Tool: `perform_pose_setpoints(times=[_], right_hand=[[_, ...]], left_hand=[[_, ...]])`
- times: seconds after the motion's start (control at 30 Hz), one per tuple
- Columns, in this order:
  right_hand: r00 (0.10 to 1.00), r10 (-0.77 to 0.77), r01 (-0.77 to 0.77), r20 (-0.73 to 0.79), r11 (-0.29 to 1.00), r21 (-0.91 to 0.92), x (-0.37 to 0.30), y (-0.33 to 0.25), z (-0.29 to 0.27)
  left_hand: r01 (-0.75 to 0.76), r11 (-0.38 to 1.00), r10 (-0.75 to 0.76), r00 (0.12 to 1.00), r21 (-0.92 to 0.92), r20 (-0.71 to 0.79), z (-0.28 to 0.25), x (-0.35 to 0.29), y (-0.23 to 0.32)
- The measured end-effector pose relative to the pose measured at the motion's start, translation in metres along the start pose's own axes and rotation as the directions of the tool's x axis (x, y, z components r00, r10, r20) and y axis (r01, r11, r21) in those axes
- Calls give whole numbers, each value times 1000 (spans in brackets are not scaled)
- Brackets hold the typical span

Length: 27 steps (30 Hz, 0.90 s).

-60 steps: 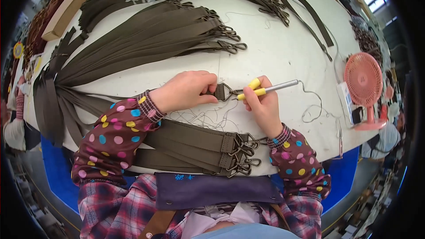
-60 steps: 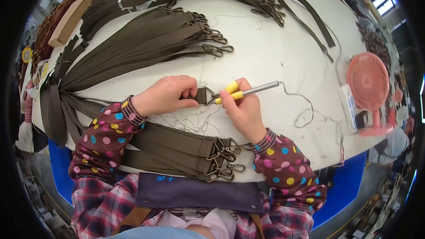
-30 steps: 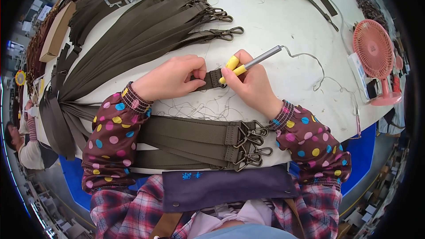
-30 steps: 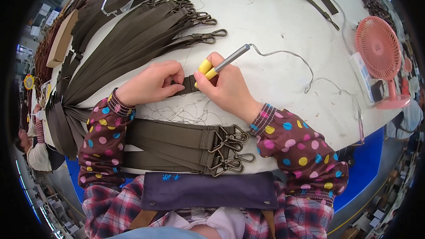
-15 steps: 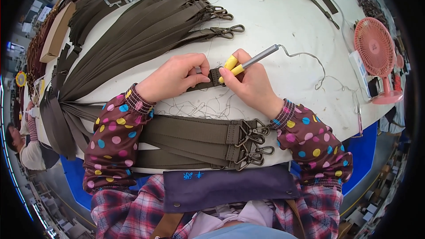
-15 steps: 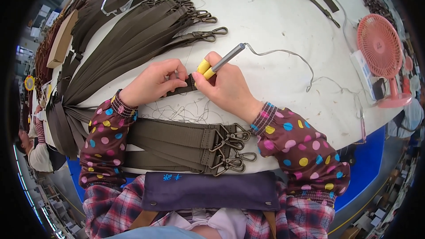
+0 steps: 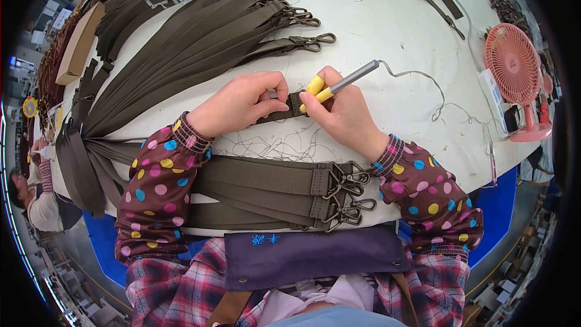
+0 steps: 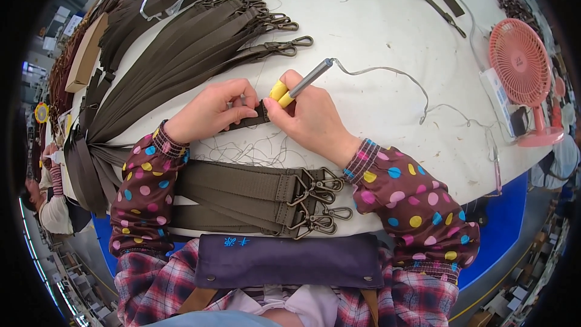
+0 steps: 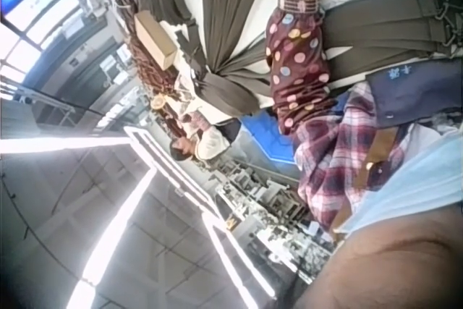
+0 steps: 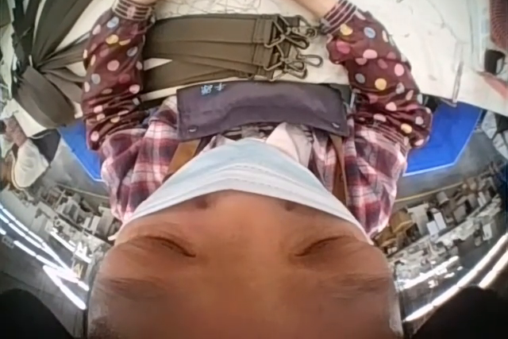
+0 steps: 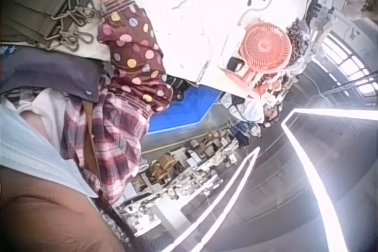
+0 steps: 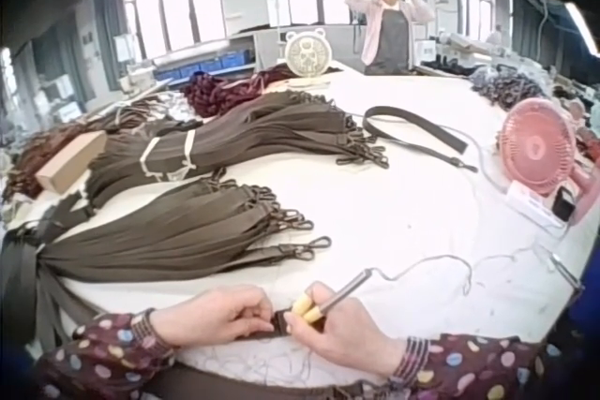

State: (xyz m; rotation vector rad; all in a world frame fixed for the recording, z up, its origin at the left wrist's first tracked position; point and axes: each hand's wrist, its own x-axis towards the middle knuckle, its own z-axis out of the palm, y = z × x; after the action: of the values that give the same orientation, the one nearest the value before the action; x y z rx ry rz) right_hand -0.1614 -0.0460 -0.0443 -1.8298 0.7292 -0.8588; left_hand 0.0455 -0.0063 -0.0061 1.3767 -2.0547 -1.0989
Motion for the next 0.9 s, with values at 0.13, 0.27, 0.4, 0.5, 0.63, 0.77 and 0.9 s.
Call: perform_pose_setpoints(times=[0.13, 0.27, 0.4, 0.5, 0.63, 0.77, 0.9], right_hand=[[992, 87, -83, 89, 995, -51, 0, -6, -4], [1000, -2, 2, 2, 1000, -23, 0, -2, -1], [998, 41, -38, -50, 997, 61, -2, -4, -3], [995, 80, -75, -56, 994, 80, -2, -7, -6], [996, 86, -85, -24, 996, 34, -2, -8, -7], [997, 79, -79, -26, 997, 27, -2, -9, -7], [997, 78, -78, -17, 997, 25, -2, -8, -7]], left_hand=[[50, 999, -50, 999, -12, 18, -1, -1, 2], [113, 992, -111, 993, -52, 35, -1, 0, 1], [199, 968, -199, 980, -152, 16, 0, 3, 11], [110, 993, -109, 994, -45, 29, -1, 5, 10], [-78, 991, 70, 995, 107, 72, 1, 11, 5], [-69, 988, 48, 988, 140, 146, -3, 16, 6], [-83, 989, 71, 992, 119, 106, 1, 16, 4]])
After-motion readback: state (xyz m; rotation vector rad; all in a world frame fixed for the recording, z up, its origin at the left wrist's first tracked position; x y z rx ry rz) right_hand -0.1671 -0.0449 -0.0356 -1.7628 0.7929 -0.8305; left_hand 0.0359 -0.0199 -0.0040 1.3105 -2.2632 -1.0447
